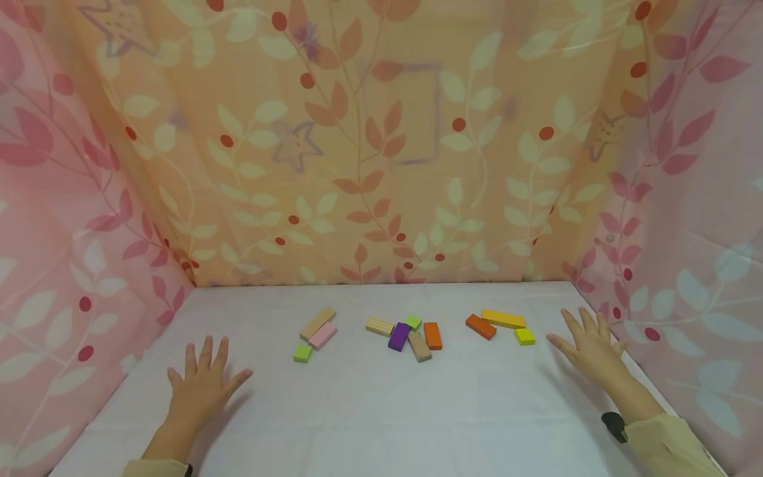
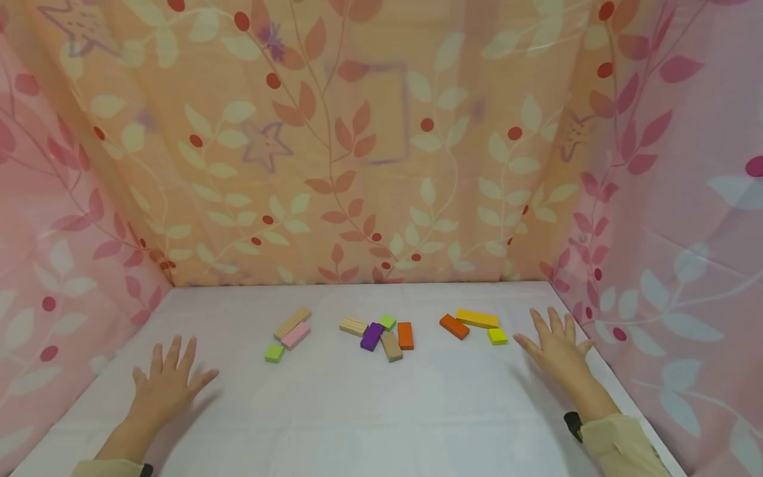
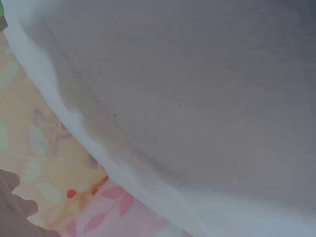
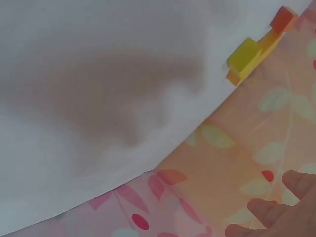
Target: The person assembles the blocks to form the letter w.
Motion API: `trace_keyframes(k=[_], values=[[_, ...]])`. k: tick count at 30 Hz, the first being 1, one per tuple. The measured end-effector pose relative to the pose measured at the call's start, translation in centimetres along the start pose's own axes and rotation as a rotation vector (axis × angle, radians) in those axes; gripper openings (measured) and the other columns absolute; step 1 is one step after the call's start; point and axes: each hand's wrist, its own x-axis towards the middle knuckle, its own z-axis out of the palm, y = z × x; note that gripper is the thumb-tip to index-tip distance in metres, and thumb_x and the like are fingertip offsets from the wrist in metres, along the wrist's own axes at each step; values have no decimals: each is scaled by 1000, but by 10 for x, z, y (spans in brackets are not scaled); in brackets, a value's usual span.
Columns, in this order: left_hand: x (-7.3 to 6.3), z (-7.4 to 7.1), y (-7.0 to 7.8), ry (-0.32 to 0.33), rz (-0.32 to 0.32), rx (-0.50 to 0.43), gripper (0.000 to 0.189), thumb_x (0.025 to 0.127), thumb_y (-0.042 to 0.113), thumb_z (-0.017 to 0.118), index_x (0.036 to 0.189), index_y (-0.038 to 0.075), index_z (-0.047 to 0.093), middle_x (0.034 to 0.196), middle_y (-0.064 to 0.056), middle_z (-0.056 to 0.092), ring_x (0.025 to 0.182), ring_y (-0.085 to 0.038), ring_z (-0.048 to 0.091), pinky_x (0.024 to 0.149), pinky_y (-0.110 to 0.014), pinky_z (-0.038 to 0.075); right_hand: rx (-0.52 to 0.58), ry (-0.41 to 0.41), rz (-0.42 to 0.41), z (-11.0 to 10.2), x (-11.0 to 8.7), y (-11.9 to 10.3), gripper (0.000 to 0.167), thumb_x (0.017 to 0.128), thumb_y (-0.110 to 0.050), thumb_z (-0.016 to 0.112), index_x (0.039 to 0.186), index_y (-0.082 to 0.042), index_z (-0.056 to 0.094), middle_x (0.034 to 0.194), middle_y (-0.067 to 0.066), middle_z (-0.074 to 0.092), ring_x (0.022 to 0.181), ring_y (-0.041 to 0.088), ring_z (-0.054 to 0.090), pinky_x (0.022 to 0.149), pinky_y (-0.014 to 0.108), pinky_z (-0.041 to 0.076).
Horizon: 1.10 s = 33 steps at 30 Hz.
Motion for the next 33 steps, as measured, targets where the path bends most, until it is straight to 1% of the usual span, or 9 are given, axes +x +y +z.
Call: trace_keyframes(k=[5,9,11,13,18,21,25,29,33], values=[[1,1,-1,-6,5,-16,92,94,64,44,150,-6,20,153,-35,8,135,-62,3,91,-83,1,48,22,-10,0,2,-11,81,98,-53,46,149,4,19,145,42,10,132,64,-2,85,87,0],[2,0,0,-16,4,-25,91,95,62,45,150,-5,20,152,-36,12,135,-61,3,91,-82,4,118,25,-14,-1,6,-25,80,99,-49,48,149,5,18,146,42,11,132,63,3,86,86,4],[3,0,0,-21,6,-37,91,95,61,46,150,-6,20,151,-36,13,135,-61,4,92,-82,5,147,33,-28,-2,8,-33,79,99,-47,49,149,6,18,146,41,13,131,62,8,87,86,8],[5,-1,1,-30,8,-51,90,95,59,47,150,-6,20,151,-36,14,135,-60,4,93,-81,6,180,41,-50,-2,9,-41,78,99,-43,51,148,9,20,145,42,16,131,61,12,90,83,12],[9,-4,6,-43,24,-90,88,96,54,51,150,-7,18,150,-38,16,135,-60,5,93,-81,8,277,21,-72,-1,13,-61,80,97,-36,58,147,12,18,145,41,20,132,59,19,99,73,20],[11,-5,11,-36,43,-110,87,95,51,54,150,-7,19,149,-38,18,134,-60,8,93,-80,11,332,-2,-68,-1,14,-75,83,97,-37,60,149,11,16,145,40,22,130,58,24,99,71,26],[15,-5,18,-25,70,-118,86,94,47,58,148,-9,23,147,-38,22,133,-60,12,94,-78,16,406,-16,-64,2,15,-92,82,96,-33,62,150,8,16,144,38,28,127,56,32,96,67,35],[18,-4,24,-11,96,-100,83,93,44,61,146,-11,27,145,-38,29,132,-61,18,93,-77,23,495,-35,-41,8,17,-106,79,95,-28,64,151,4,18,145,35,32,130,52,34,97,62,38],[20,-2,30,-10,114,-101,81,93,41,62,145,-11,29,143,-38,32,131,-61,21,93,-76,26,577,-55,-30,13,20,-118,79,94,-27,66,152,2,19,144,32,34,130,50,36,98,58,40]])
